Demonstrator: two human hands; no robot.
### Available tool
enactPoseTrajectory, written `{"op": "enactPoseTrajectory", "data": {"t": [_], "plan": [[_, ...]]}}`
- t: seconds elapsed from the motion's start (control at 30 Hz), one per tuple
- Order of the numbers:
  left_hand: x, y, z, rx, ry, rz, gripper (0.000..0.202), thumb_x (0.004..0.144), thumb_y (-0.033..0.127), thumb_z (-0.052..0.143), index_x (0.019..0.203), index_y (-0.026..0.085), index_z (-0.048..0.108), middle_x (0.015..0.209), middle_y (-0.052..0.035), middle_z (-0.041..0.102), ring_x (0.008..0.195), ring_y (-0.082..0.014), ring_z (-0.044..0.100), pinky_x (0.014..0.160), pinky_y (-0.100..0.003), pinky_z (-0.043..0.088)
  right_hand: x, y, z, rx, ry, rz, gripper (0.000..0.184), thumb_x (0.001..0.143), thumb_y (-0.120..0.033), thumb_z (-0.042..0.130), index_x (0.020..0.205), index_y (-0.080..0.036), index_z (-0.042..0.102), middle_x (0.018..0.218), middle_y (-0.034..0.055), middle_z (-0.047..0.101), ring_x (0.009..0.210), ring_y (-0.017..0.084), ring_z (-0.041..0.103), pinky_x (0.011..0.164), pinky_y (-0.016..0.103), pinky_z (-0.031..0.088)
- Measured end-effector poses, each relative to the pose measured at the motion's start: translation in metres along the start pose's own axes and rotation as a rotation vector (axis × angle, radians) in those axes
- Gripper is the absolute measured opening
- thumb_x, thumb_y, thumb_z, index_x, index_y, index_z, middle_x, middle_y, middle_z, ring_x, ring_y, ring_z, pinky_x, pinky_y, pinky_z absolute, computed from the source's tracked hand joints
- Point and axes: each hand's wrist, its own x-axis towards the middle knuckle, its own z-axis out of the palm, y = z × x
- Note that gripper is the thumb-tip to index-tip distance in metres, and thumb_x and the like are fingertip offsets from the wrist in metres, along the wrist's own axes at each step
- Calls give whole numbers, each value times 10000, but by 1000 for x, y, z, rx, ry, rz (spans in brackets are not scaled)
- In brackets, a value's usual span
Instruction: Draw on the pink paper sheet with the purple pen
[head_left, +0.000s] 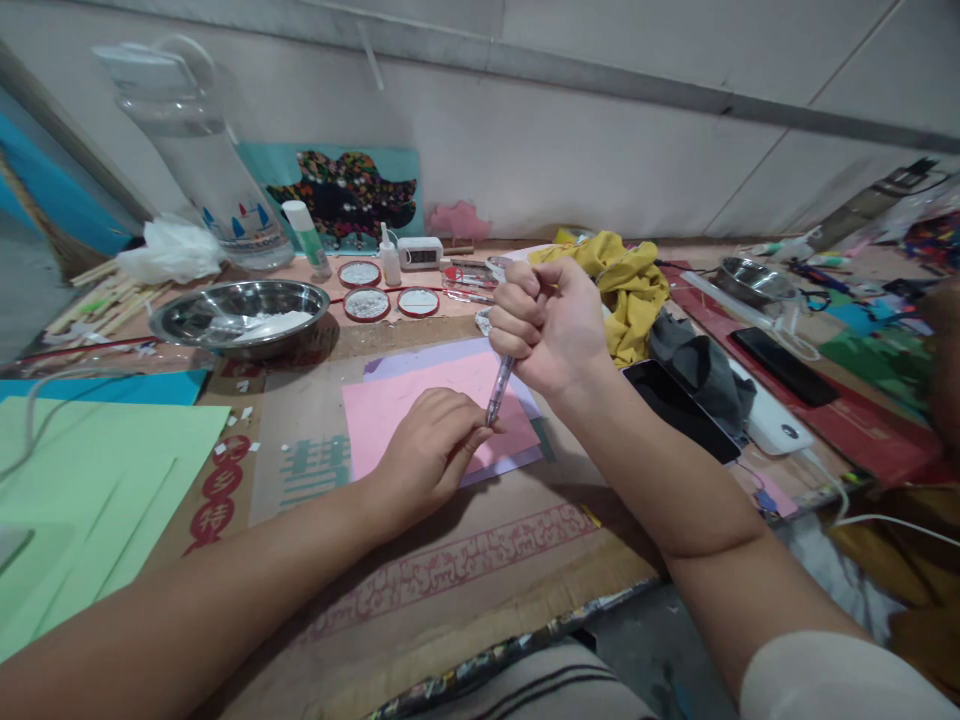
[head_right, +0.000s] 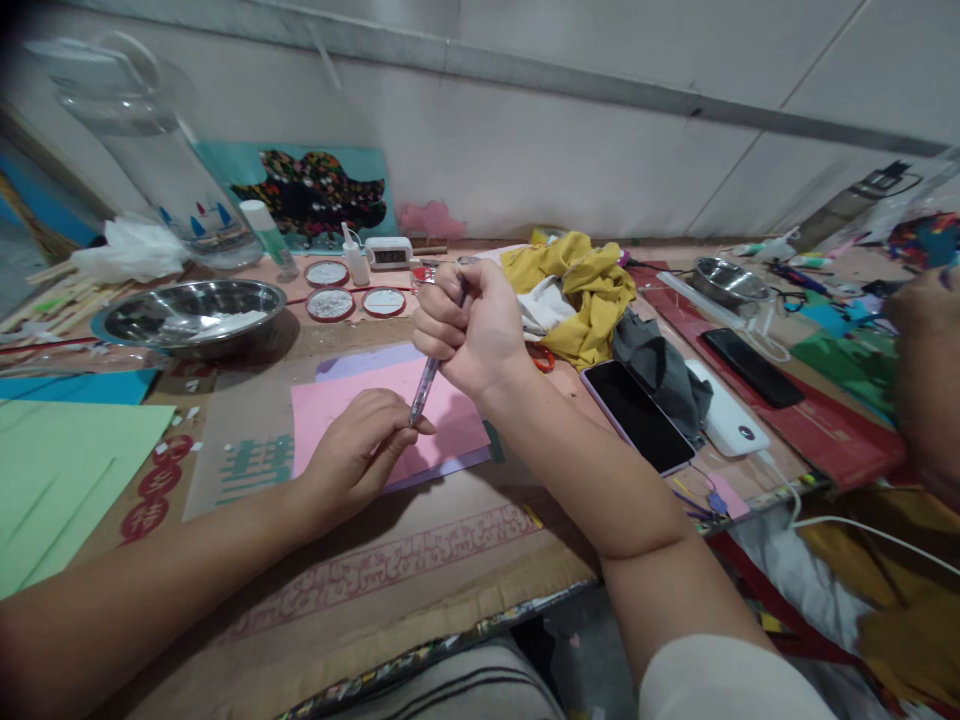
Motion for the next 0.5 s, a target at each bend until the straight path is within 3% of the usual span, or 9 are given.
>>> {"op": "enactPoseTrajectory", "data": {"t": [0.5], "plan": [[1,0,0,13,1,11,206,1007,211,452,954,157,643,835,-51,654,810,-177,569,772,-327,441,-1,0,1,2,16,11,371,965,-319,389,639,-238,229,470,-92,186,372,71,130,327,180,170]]}}
